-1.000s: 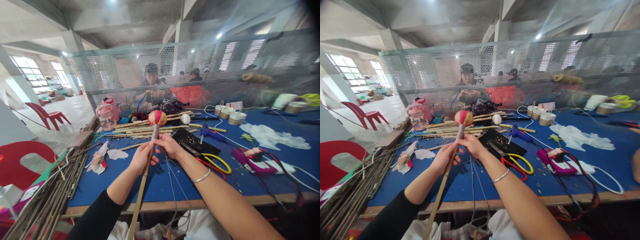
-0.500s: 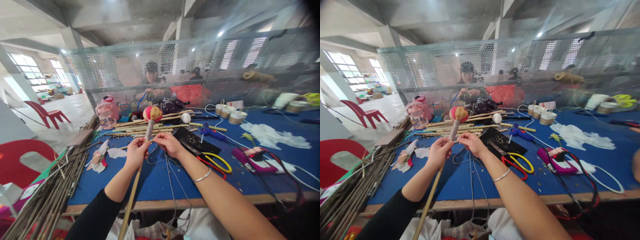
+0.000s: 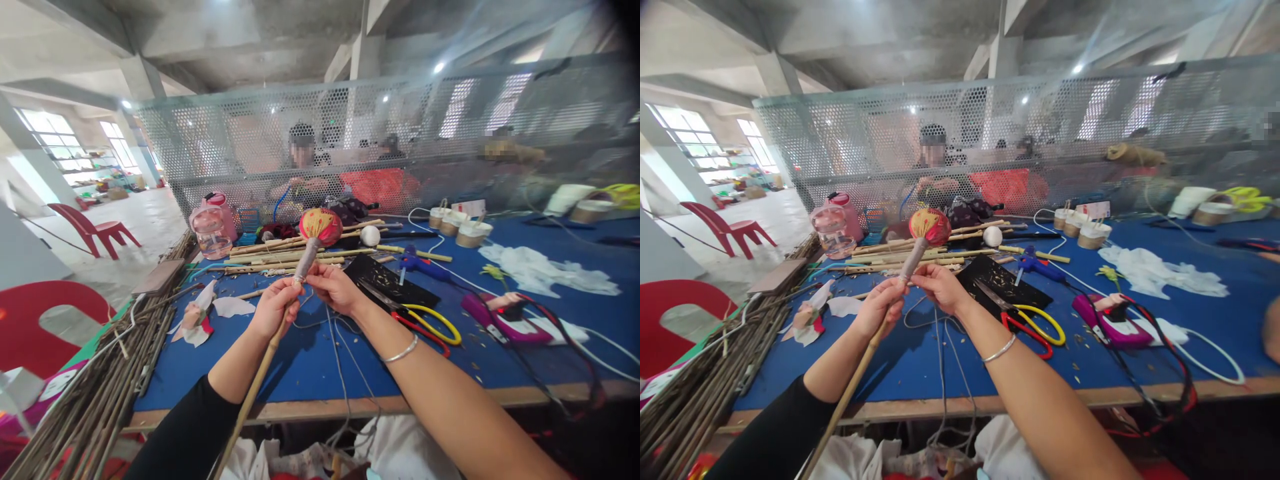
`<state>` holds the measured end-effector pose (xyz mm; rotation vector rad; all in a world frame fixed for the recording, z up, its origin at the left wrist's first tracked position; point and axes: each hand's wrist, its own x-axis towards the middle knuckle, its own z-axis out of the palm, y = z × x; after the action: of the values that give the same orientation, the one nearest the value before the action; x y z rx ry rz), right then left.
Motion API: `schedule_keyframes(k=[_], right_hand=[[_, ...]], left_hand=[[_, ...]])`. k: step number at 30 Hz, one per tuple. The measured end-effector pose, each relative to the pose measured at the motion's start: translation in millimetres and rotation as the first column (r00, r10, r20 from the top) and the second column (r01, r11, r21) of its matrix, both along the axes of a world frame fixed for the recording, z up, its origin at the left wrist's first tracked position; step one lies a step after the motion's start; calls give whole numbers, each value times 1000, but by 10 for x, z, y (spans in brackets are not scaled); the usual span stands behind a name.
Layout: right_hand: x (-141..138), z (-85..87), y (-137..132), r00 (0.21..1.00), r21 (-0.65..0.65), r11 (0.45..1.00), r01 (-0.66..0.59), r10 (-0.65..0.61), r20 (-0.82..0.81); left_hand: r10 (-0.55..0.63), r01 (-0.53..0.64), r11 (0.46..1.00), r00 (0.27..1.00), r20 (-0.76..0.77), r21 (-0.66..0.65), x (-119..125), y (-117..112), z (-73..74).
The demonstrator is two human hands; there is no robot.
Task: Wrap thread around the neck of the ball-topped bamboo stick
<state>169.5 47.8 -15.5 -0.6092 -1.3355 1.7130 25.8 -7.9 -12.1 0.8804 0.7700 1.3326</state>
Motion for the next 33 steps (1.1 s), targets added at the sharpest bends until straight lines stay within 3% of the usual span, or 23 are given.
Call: schedule_keyframes(k=[5,8,11,14,16,18,22,27,33], right_hand=[[37,13,-5,995,11,996,-94,94,-19],[43,-21,13,998,17,999,-47,46,30],[34,-46,34,991,12,999,38,-39,126],[8,-34,31,983,-8,997,77,-75,165],[-17,-17,15,982,-10,996,87,-84,166],[-39,-7,-1,980,0,996,94,-92,176],[-39,-18,-2,980,26,996,80,-84,182],[15,-10,21,996,5,998,63,-64,62],[18,22,10,1000,-51,999,17,-18,-20]], left_hand=[[-136,134,990,990,-38,-51,-17,9,-56],[-187,170,979,969,-162,-113,0,8,-83],[-12,2,1000,933,-360,-27,32,-10,-77],[246,-182,968,804,-541,170,40,-14,-76],[322,-223,946,707,-630,233,29,-5,-88],[324,-242,946,665,-673,216,15,4,-97],[271,-257,960,742,-613,113,-1,-3,-56],[246,-250,967,887,-391,42,-27,-7,55],[91,-94,995,988,-127,-21,-48,-5,84]])
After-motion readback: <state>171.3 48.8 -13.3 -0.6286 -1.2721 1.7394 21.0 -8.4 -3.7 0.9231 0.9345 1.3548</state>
